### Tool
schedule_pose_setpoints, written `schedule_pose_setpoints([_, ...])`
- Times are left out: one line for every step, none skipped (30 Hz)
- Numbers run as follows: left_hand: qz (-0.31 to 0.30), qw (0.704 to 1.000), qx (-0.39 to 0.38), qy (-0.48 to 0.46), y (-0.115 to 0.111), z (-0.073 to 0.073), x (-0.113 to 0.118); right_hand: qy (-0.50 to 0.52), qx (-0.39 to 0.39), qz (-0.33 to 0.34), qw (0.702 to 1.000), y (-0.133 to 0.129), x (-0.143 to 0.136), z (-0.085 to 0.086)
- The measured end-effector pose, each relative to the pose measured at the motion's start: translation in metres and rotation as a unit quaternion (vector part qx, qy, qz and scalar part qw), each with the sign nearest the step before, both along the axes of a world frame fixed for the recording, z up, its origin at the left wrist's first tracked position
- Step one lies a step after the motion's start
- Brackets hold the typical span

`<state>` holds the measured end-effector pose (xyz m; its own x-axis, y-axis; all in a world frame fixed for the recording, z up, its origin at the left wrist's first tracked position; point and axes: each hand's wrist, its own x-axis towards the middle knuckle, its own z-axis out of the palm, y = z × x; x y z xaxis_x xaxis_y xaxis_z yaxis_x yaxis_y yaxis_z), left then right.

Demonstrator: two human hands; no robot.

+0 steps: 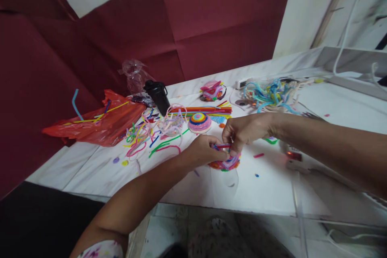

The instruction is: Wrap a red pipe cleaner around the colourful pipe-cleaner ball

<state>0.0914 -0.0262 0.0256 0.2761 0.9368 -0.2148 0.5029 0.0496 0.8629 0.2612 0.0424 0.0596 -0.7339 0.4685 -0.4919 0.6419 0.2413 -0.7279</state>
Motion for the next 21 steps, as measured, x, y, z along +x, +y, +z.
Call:
schedule_pose_setpoints([0.003, 1.000, 0.003, 0.001, 0.000, -0.001, 0.001, 0.000, 0.002, -0.003, 1.000, -0.001, 0.000, 0.000])
schedule_pose_setpoints([0.006, 1.000, 0.008, 0.002, -0.001, -0.001, 0.001, 0.000, 0.004, -0.005, 1.000, -0.002, 0.000, 0.001])
schedule_pose_setpoints([0.009, 1.000, 0.017, 0.001, -0.002, -0.002, 0.001, 0.000, 0.006, -0.007, 1.000, -0.003, 0.000, 0.001])
schedule_pose_setpoints([0.007, 1.000, 0.028, -0.003, -0.004, -0.002, 0.001, -0.001, 0.008, -0.009, 1.000, -0.003, 0.000, 0.002])
schedule_pose_setpoints([0.005, 0.999, 0.048, -0.007, -0.006, -0.003, 0.000, 0.000, 0.010, -0.010, 1.000, -0.004, 0.000, 0.003])
schedule_pose_setpoints([0.001, 0.997, 0.077, -0.004, -0.009, -0.003, -0.002, 0.000, 0.011, -0.010, 1.000, -0.004, 0.000, 0.003])
schedule_pose_setpoints([-0.001, 0.993, 0.116, 0.010, -0.012, -0.003, -0.003, -0.001, 0.012, -0.011, 1.000, -0.005, 0.000, 0.004])
schedule_pose_setpoints([0.000, 0.985, 0.166, 0.037, -0.015, -0.004, -0.005, -0.002, 0.014, -0.012, 1.000, -0.005, 0.000, 0.004])
schedule_pose_setpoints([0.004, 0.971, 0.227, 0.074, -0.018, -0.005, -0.007, -0.003, 0.015, -0.012, 1.000, -0.004, 0.000, 0.005])
schedule_pose_setpoints([0.008, 0.950, 0.290, 0.117, -0.021, -0.006, -0.009, -0.005, 0.017, -0.012, 1.000, -0.004, 0.000, 0.005])
schedule_pose_setpoints([0.011, 0.923, 0.351, 0.158, -0.024, -0.008, -0.012, -0.007, 0.017, -0.011, 1.000, -0.004, 0.000, 0.005])
schedule_pose_setpoints([0.008, 0.894, 0.404, 0.193, -0.026, -0.009, -0.014, -0.008, 0.018, -0.011, 1.000, -0.003, 0.000, 0.005])
schedule_pose_setpoints([0.001, 0.866, 0.449, 0.219, -0.029, -0.011, -0.016, -0.010, 0.020, -0.010, 1.000, -0.003, 0.000, 0.005])
schedule_pose_setpoints([-0.011, 0.841, 0.485, 0.239, -0.031, -0.012, -0.018, -0.011, 0.021, -0.010, 1.000, -0.003, 0.000, 0.005])
schedule_pose_setpoints([-0.025, 0.821, 0.510, 0.255, -0.033, -0.012, -0.019, -0.012, 0.022, -0.010, 1.000, -0.003, 0.000, 0.005])
schedule_pose_setpoints([-0.040, 0.807, 0.526, 0.266, -0.036, -0.012, -0.020, -0.013, 0.024, -0.009, 1.000, -0.003, 0.000, 0.005])
schedule_pose_setpoints([-0.055, 0.798, 0.533, 0.277, -0.038, -0.012, -0.021, -0.014, 0.025, -0.009, 1.000, -0.002, 0.000, 0.005])
schedule_pose_setpoints([-0.068, 0.793, 0.533, 0.287, -0.040, -0.011, -0.021, -0.015, 0.027, -0.008, 1.000, -0.003, 0.000, 0.005])
schedule_pose_setpoints([-0.078, 0.791, 0.530, 0.295, -0.041, -0.010, -0.021, -0.016, 0.028, -0.007, 0.999, -0.003, 0.000, 0.005])
schedule_pose_setpoints([-0.086, 0.791, 0.526, 0.302, -0.042, -0.008, -0.021, -0.017, 0.030, -0.006, 0.999, -0.003, 0.000, 0.005])
schedule_pose_setpoints([-0.092, 0.791, 0.521, 0.307, -0.043, -0.007, -0.020, -0.019, 0.031, -0.006, 0.999, -0.003, -0.001, 0.005])
